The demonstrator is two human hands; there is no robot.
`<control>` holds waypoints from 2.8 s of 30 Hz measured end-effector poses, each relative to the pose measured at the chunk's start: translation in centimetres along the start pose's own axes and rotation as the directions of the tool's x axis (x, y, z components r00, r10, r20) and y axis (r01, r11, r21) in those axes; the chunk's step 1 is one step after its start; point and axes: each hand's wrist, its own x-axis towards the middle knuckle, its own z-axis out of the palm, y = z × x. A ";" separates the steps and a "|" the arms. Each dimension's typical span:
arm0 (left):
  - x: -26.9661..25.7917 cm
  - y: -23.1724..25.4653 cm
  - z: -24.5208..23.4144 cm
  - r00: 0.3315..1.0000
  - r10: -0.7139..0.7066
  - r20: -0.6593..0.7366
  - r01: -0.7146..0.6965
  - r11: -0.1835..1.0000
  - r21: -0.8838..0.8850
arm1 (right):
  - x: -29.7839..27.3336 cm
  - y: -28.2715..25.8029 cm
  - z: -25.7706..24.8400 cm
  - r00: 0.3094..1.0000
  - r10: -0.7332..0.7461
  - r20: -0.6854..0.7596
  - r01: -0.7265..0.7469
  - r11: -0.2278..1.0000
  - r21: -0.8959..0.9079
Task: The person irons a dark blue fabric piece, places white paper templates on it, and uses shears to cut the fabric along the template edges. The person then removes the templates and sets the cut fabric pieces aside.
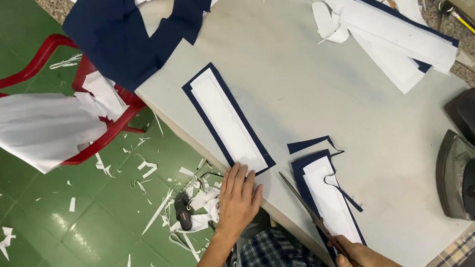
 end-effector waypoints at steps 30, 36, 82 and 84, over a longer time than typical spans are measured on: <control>0.2 0.3 6.4 0.953 -0.108 -0.282 0.069 0.987 -0.145 | 5.2 -6.5 1.7 0.996 -0.033 -0.082 0.051 0.974 0.220; 0.3 0.2 6.3 0.953 -0.112 -0.282 0.066 0.984 -0.167 | 5.9 -7.2 1.7 0.993 -0.018 -0.118 0.037 0.986 0.164; -0.7 -0.4 7.0 0.931 -0.149 -0.334 0.020 0.932 -0.361 | 10.6 -14.4 -2.9 0.981 -0.006 -0.192 0.018 0.998 0.060; -0.7 -0.3 6.9 0.932 -0.150 -0.330 0.025 0.936 -0.352 | 10.7 -14.5 -2.8 0.973 0.004 -0.230 0.006 0.999 0.042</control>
